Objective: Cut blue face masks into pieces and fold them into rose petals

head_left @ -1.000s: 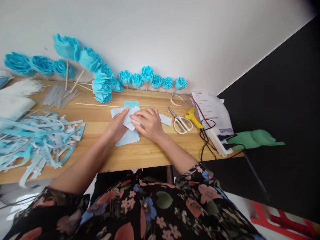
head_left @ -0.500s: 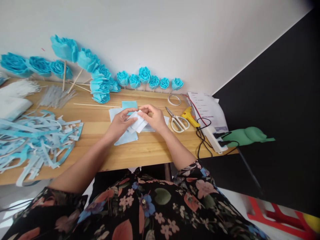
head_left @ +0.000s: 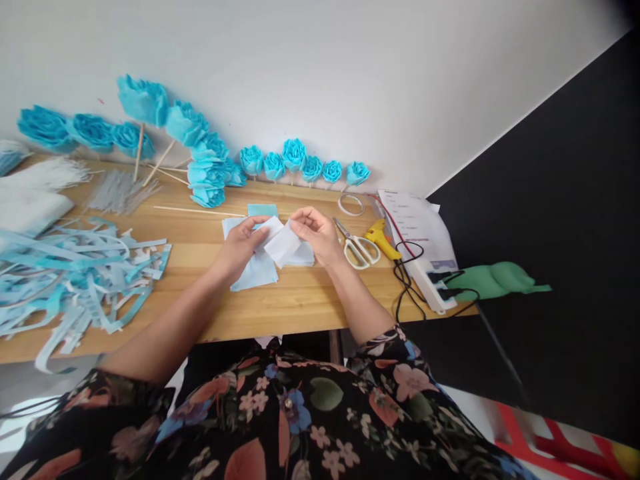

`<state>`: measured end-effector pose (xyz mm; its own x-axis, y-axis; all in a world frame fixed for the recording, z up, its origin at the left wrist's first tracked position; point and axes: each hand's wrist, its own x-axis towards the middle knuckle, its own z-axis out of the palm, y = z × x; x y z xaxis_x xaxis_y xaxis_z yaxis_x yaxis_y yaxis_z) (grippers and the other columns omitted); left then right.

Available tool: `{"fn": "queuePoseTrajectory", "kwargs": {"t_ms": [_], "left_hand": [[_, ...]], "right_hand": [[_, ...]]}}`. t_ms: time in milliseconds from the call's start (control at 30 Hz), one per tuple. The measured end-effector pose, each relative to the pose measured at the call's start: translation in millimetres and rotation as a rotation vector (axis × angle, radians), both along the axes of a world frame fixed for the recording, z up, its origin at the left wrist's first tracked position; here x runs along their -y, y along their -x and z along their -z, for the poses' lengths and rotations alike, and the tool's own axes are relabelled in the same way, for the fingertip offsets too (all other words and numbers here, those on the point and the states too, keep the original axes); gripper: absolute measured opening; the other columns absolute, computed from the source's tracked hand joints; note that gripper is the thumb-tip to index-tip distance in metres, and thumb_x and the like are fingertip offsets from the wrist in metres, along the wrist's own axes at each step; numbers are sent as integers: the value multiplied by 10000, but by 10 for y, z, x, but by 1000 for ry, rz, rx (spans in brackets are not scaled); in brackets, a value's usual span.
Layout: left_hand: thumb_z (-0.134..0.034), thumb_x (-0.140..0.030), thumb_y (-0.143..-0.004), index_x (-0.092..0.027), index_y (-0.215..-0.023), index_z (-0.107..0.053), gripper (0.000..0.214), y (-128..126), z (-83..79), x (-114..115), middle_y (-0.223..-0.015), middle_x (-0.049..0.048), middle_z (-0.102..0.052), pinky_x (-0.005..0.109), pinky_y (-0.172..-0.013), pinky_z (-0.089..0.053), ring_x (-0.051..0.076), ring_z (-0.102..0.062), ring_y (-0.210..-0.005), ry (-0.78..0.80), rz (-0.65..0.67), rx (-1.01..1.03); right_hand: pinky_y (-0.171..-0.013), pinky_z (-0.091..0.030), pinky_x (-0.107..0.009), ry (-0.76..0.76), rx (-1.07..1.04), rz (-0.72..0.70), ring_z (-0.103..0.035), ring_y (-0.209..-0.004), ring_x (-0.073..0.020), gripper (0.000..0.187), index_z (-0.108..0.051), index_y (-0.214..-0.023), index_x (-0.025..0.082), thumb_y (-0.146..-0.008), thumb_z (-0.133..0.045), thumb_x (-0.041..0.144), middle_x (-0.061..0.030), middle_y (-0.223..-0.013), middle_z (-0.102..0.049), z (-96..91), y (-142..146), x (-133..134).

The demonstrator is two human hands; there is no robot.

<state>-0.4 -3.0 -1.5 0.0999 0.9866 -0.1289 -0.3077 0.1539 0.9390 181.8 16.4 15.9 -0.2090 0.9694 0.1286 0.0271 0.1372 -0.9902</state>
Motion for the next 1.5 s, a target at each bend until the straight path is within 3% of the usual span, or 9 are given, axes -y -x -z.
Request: {"fn": "queuePoseTrajectory", "kwargs": {"t_ms": [267,467,667,800,967,1133,1233,1367,1500], "left_hand": [[-753,-509,-813,-158,-1128,-737,472,-11,-44,70,-935,66,-743,249,-646,-450,161,-611,-742,-81,112,-58],[-605,-692,-859,-159,-1130,-758,617,-17,24,60,-990,106,-752,317,-751,-525,254,-679,-918,-28,152,78],[-807,-462,-770,-175,-1220,-731,539,0,13,57,-1104,90,-752,311,-834,-511,231,-675,-952,-70,139,-38],[-733,-391,-823,-180,-1324,-663,548,16,-20,60,-1269,100,-699,310,-847,-506,228,-656,-1009,-180,82,-233],[-698,-337,-828,-212,-1368,-610,561,15,-70,67,-1438,103,-594,321,-904,-510,271,-592,-1202,-250,36,-326],[-702,-295,-825,-229,-1339,-622,524,8,-83,65,-1470,91,-571,342,-995,-479,281,-546,-1294,-260,42,-353],[-756,-292,-792,-229,-1324,-646,547,8,-55,49,-1310,88,-666,300,-852,-514,252,-640,-1099,-219,-16,-311],[-810,-344,-759,-172,-1313,-668,597,7,-15,34,-802,44,-716,262,-603,-471,174,-625,-666,-112,10,-210],[-823,-418,-729,-126,-970,-761,384,4,-26,39,-686,43,-702,261,-581,-464,152,-599,-595,-102,57,-155]], "right_hand": [[-838,-503,-307,-284,318,215,-670,-809,-163,232,-716,-1025,225,-841,-722,366,2,-812,-739,81,156,97],[-840,-504,-315,-322,355,251,-662,-774,-159,218,-716,-1049,233,-869,-700,354,0,-826,-744,109,149,81],[-835,-509,-312,-316,344,261,-653,-774,-156,219,-713,-1067,242,-885,-672,357,3,-822,-730,138,166,88],[-885,-505,-314,-356,324,261,-623,-790,-145,282,-700,-1117,242,-884,-662,396,2,-866,-715,114,126,55],[-823,-510,-280,-164,176,153,-632,-845,-142,414,-686,-1167,213,-882,-625,508,-23,-945,-717,77,56,-8],[-672,-469,-245,-48,158,38,-598,-737,-134,353,-732,-882,186,-815,-692,530,-4,-775,-672,85,74,-3],[-673,-468,-249,-80,141,101,-598,-726,-135,329,-721,-824,186,-805,-703,514,-5,-768,-678,101,86,1],[-665,-465,-245,-38,64,144,-594,-707,-130,327,-717,-837,192,-802,-708,517,-1,-764,-679,119,81,-6],[-652,-449,-239,-35,40,162,-575,-686,-121,339,-715,-830,187,-785,-725,523,3,-754,-670,123,76,-13]]}}
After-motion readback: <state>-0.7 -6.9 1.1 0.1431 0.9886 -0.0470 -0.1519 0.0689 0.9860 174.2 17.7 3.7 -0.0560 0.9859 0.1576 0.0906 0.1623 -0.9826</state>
